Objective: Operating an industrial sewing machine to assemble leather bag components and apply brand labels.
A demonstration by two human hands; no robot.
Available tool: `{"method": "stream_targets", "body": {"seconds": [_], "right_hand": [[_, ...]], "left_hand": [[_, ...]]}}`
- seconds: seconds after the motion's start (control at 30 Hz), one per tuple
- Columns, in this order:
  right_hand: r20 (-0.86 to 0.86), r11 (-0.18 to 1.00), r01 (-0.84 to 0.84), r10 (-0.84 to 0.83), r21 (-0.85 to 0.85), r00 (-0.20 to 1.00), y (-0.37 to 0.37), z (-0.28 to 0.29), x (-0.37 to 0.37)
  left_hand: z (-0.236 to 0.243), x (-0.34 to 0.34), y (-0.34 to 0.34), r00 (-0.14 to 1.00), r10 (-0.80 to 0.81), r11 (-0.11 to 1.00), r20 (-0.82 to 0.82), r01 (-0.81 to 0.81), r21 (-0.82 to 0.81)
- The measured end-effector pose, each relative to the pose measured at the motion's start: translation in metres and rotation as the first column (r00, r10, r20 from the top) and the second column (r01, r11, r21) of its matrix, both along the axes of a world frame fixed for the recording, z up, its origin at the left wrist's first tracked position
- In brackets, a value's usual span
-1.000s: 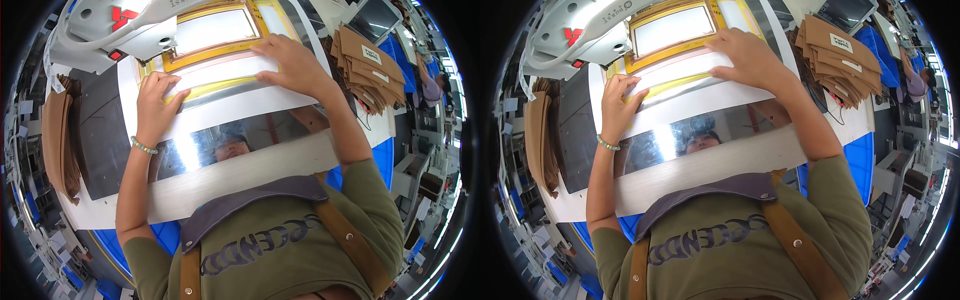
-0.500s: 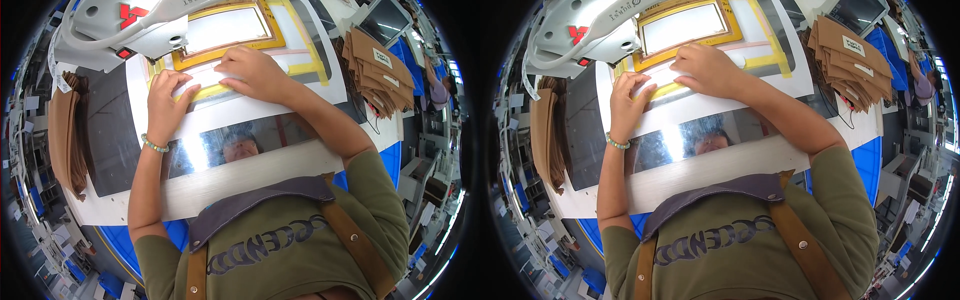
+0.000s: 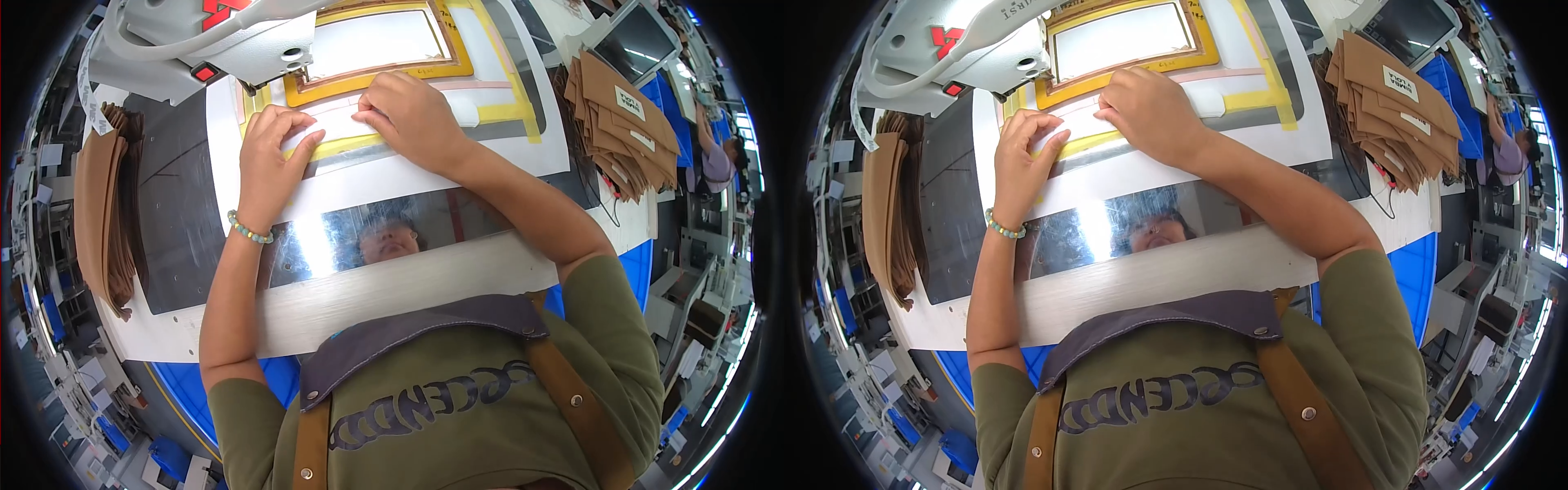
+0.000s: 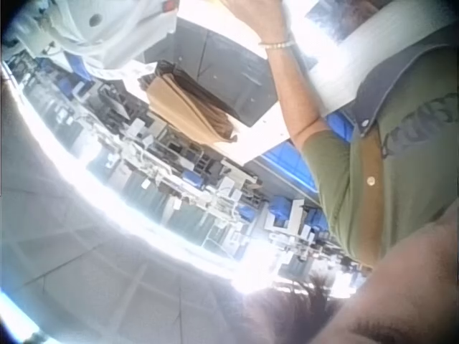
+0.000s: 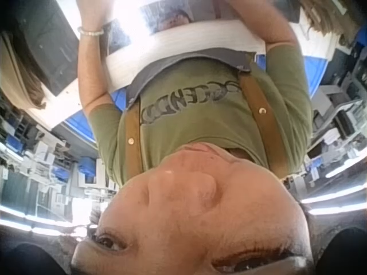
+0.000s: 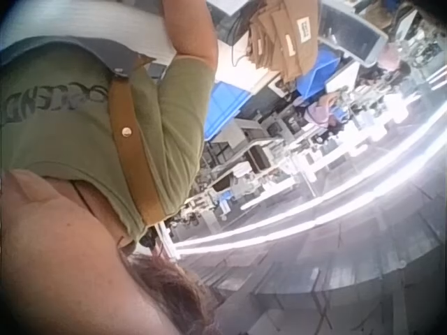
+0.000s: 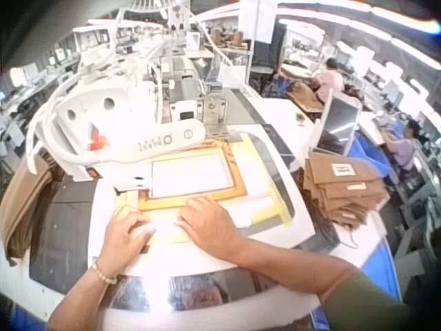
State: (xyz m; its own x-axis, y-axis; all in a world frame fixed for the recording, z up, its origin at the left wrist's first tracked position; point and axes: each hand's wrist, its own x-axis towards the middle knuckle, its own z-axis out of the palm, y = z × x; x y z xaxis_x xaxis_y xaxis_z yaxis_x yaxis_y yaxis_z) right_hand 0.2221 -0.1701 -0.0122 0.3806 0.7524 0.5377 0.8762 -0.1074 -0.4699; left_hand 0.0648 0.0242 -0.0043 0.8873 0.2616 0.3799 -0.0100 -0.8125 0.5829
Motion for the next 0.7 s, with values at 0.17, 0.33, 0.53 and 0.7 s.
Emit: {"method": "stream_targets", "body": {"seconds": [0.17, 0.33, 0.53, 0.7], "right_hand": [[0.059, 1.000, -0.008, 0.008, 0.000, 0.998, -0.002, 0.000, 0.007], [-0.104, 0.988, -0.126, 0.117, -0.085, 0.988, -0.015, 0.024, 0.023], [-0.408, 0.965, -0.147, 0.047, -0.217, 0.912, -0.008, 0.076, 0.066], [-0.273, 0.977, -0.203, 0.179, -0.063, 0.945, 0.025, 0.081, 0.101]], "left_hand": [[0.003, -0.002, 0.000, 1.000, 0.003, 0.998, -0.028, -0.005, -0.061], [0.010, -0.009, 0.008, 0.993, 0.088, 0.982, 0.081, -0.072, -0.176], [0.020, -0.013, 0.039, 0.999, 0.009, 0.973, -0.040, 0.000, 0.232], [0.013, -0.006, 0.035, 0.983, -0.099, 0.905, -0.156, 0.154, 0.397]]}}
